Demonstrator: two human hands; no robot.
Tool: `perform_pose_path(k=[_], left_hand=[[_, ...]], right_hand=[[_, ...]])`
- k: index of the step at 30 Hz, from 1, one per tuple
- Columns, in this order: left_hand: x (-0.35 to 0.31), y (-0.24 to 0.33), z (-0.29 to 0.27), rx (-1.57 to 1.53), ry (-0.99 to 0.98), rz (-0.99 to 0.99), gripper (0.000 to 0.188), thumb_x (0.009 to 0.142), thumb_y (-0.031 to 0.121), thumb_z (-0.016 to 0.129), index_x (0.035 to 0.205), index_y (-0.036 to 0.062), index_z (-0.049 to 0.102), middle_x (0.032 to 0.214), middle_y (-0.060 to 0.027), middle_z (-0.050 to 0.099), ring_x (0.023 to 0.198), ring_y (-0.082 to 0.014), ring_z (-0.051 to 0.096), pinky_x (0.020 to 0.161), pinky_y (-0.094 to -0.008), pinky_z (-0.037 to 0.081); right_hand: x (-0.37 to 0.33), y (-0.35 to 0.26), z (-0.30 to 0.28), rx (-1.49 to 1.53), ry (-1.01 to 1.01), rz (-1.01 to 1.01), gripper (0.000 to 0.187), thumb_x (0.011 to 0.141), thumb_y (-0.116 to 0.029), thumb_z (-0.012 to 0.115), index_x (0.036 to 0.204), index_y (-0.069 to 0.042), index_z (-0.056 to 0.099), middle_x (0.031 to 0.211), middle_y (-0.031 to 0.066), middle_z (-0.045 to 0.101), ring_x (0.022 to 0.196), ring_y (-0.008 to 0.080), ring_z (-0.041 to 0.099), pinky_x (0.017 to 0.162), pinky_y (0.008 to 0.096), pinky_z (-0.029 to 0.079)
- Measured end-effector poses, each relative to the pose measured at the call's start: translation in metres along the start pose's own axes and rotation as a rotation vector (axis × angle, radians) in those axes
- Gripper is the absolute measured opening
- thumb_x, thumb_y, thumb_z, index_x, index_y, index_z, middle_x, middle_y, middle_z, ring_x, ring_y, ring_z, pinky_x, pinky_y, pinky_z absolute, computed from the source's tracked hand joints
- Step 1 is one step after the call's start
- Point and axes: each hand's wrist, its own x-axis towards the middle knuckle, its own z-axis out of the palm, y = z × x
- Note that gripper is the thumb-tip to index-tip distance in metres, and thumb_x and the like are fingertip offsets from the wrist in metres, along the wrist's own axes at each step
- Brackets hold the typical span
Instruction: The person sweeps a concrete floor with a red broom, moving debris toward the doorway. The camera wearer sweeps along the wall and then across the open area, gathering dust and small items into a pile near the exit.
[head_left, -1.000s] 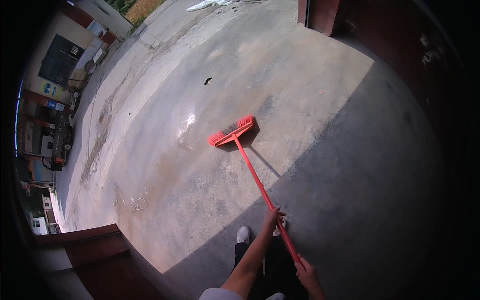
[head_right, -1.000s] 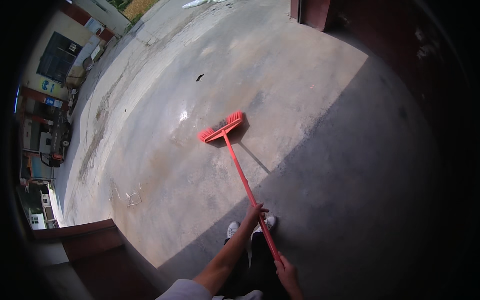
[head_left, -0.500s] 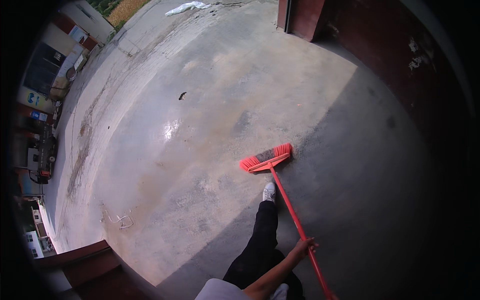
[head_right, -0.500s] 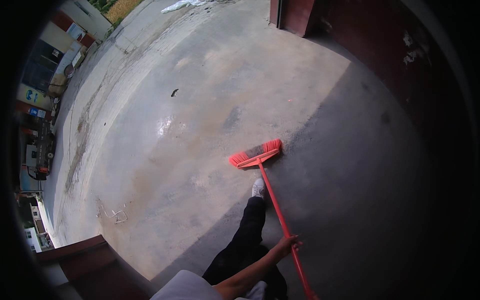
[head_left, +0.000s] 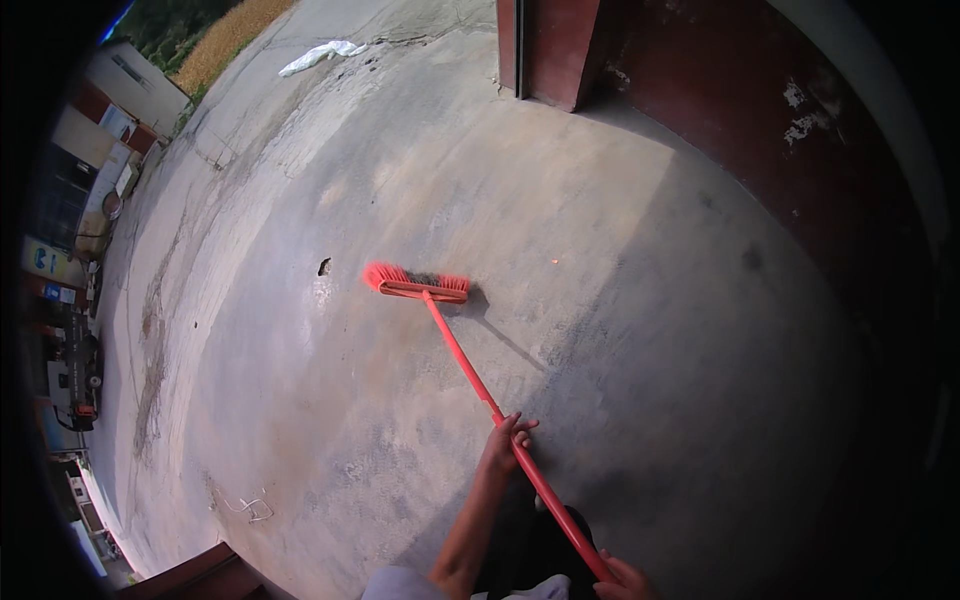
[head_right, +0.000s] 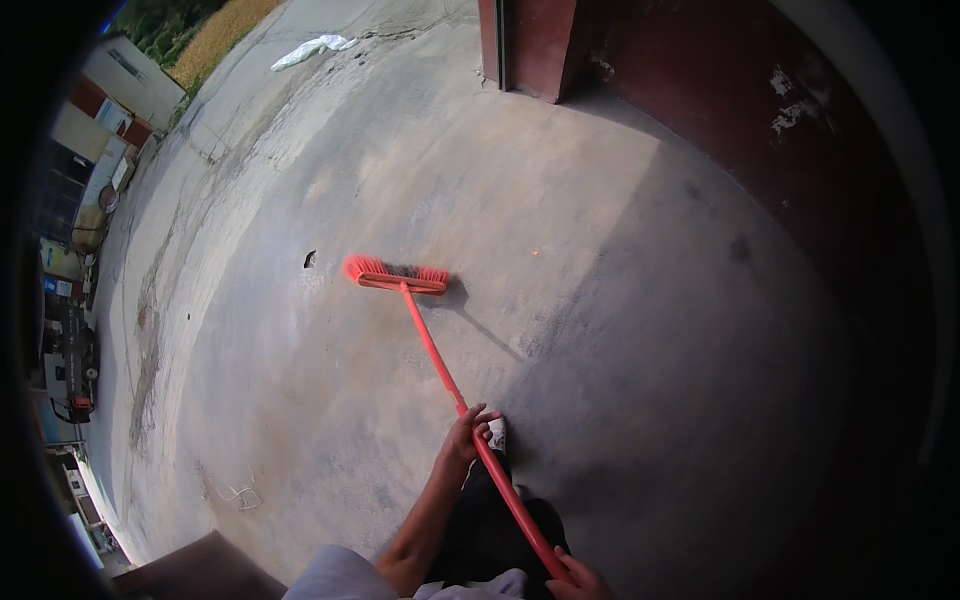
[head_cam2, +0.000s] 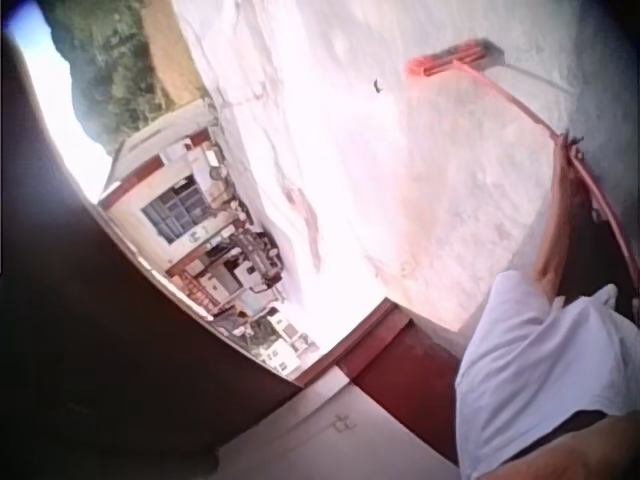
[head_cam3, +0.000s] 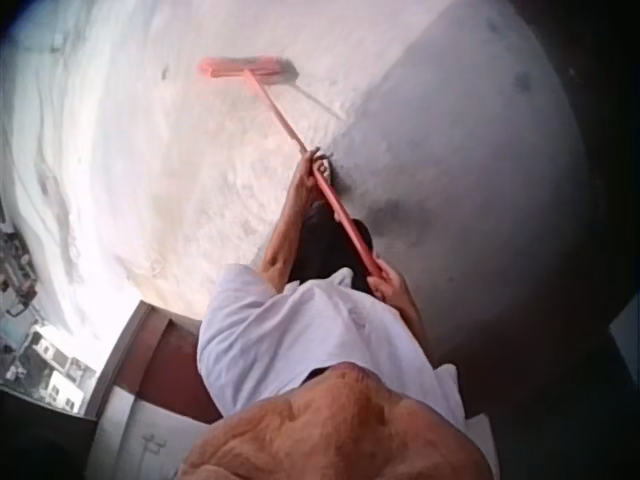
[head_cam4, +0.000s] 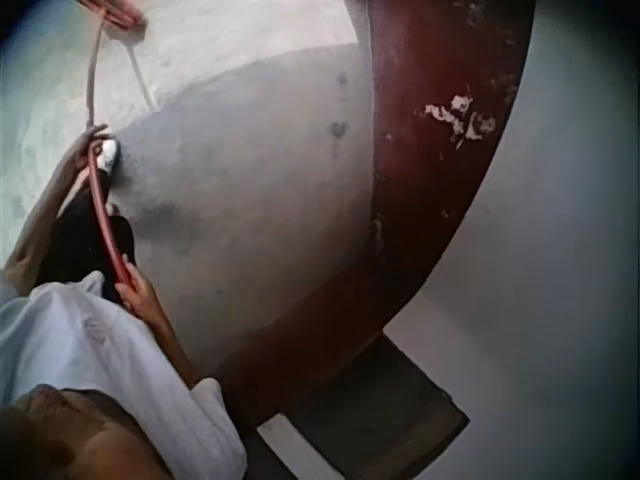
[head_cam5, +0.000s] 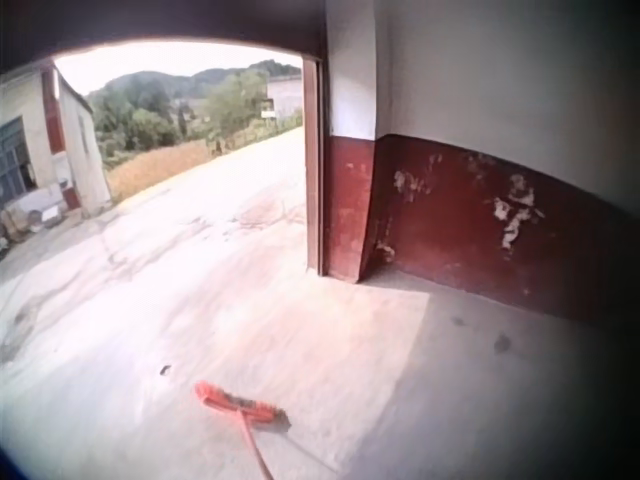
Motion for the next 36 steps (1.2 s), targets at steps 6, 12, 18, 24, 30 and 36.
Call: perform_pose_path(k=[6,12,18,24,30,36], left_hand=[[0.036,-0.026,0.154,-0.029,-0.167,-0.048,0.014,0.08,0.015,0.048,0.083,0.0046,0.039,0.081,-0.019,0.054,0.041,-0.0074,0.037,0.041,-0.0216,0.039],[0.095,-0.085,0.24,-0.14,-0.374,-0.344,0.015,0.081,0.013,0.045,0.083,0.0008,0.037,0.088,-0.0188,0.049,0.044,-0.0073,0.039,0.044,-0.0197,0.042],[0.168,-0.083,0.284,-0.361,-0.395,-0.375,0.012,0.08,0.01,0.045,0.079,-0.0001,0.038,0.082,-0.0199,0.052,0.046,-0.0097,0.046,0.046,-0.0225,0.045],[0.165,0.0,0.284,-0.37,-0.24,-0.004,0.013,0.077,0.009,0.049,0.08,-0.0006,0.041,0.076,-0.0161,0.052,0.059,-0.0172,0.053,0.053,-0.0276,0.047],[0.17,0.073,0.261,-0.171,-0.05,0.258,0.009,0.077,0.011,0.045,0.075,0.0034,0.042,0.058,-0.008,0.048,0.073,-0.0226,0.053,0.061,-0.0314,0.043],[0.168,0.059,0.323,-0.244,-0.148,0.26,0.014,0.075,0.01,0.051,0.08,0.0008,0.042,0.084,-0.02,0.053,0.053,-0.011,0.047,0.055,-0.0246,0.043]], right_hand=[[-0.067,-0.12,-0.006,-0.826,0.344,-0.833,0.024,0.066,-0.005,0.059,0.088,-0.005,0.049,0.075,0.0105,0.049,0.066,0.0211,0.051,0.056,0.0305,0.043],[-0.052,-0.229,-0.013,-1.167,0.348,-1.246,0.018,0.063,-0.004,0.061,0.071,-0.008,0.046,0.077,0.0095,0.051,0.068,0.0226,0.051,0.061,0.0356,0.043],[0.031,-0.314,-0.023,-0.761,-0.075,-1.365,0.018,0.065,-0.007,0.061,0.065,-0.007,0.043,0.062,0.0063,0.048,0.058,0.0218,0.049,0.062,0.0375,0.042],[0.095,-0.369,-0.063,-0.32,-0.141,-1.365,0.015,0.073,-0.009,0.058,0.068,-0.011,0.043,0.057,0.0014,0.048,0.051,0.0125,0.045,0.059,0.0334,0.041],[0.155,-0.382,-0.093,0.074,-0.015,-1.163,0.022,0.074,-0.006,0.054,0.066,-0.011,0.034,0.056,0.0016,0.041,0.054,0.015,0.045,0.067,0.0358,0.039],[0.102,-0.414,-0.124,0.041,0.144,-1.217,0.022,0.077,-0.014,0.052,0.069,-0.014,0.032,0.053,-0.0021,0.031,0.051,0.0093,0.036,0.066,0.0294,0.034]])
